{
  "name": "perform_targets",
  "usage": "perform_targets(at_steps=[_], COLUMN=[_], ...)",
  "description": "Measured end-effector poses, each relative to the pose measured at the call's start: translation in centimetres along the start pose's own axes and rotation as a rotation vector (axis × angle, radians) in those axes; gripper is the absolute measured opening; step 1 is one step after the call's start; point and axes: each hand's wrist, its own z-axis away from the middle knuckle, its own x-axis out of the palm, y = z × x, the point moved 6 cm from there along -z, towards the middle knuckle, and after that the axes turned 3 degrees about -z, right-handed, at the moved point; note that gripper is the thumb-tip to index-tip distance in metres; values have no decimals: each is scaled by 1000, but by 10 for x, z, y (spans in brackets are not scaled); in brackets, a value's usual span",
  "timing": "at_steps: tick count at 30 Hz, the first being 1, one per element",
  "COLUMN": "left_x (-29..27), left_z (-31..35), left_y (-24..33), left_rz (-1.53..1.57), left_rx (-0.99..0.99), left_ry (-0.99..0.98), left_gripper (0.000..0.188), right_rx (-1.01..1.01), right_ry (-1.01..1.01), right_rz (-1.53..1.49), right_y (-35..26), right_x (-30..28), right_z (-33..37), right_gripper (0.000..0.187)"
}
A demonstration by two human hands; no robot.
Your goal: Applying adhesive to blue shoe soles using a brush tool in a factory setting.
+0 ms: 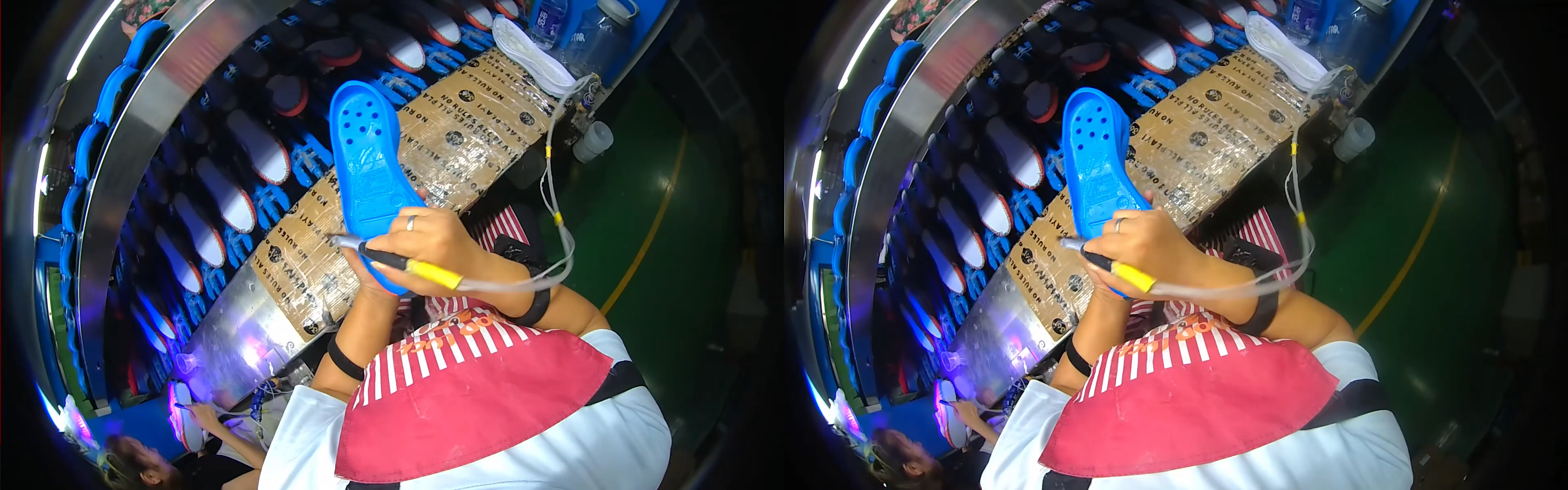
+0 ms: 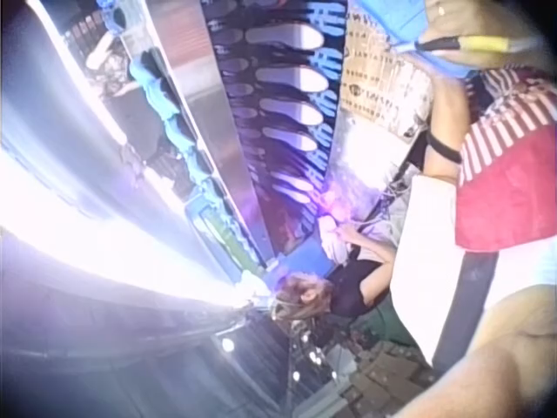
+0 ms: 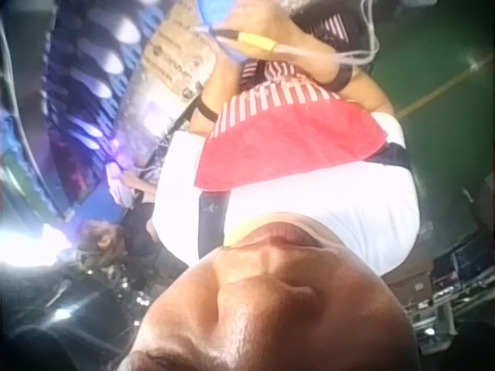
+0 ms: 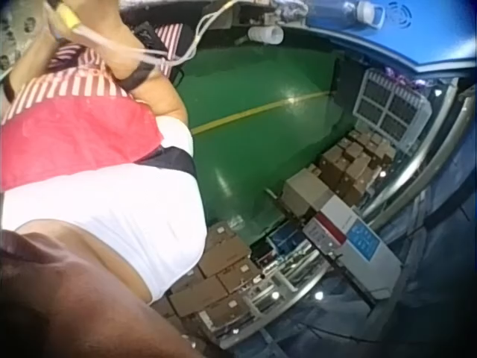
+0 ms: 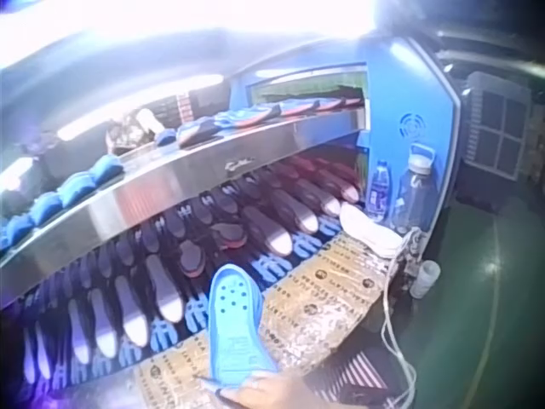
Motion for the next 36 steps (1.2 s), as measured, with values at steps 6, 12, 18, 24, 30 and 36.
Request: perform_targets(at_steps=[6,12,18,24,30,36], left_x=[24,25,33,41,33,37], left_z=[-1,-10,-6,-4,-1,-5], left_y=[8,21,31,46,65,64], left_rz=[-131,-89,-69,-110,-226,-279], left_rx=[21,-3,21,60,162,126], left_ry=[22,-189,-129,-155,-14,-75], left_gripper=[93,96,95,92,94,96], right_rx=[144,151,322,273,387,318], right_ry=[168,-104,10,-206,-21,-123], right_rz=[77,-232,-207,-340,-261,-382], right_y=[6,1,12,3,13,3], right_x=[-16,-8,-10,-6,-17,3], right_z=[9,11,28,26,39,43], right_gripper=[23,23,27,28,27,31])
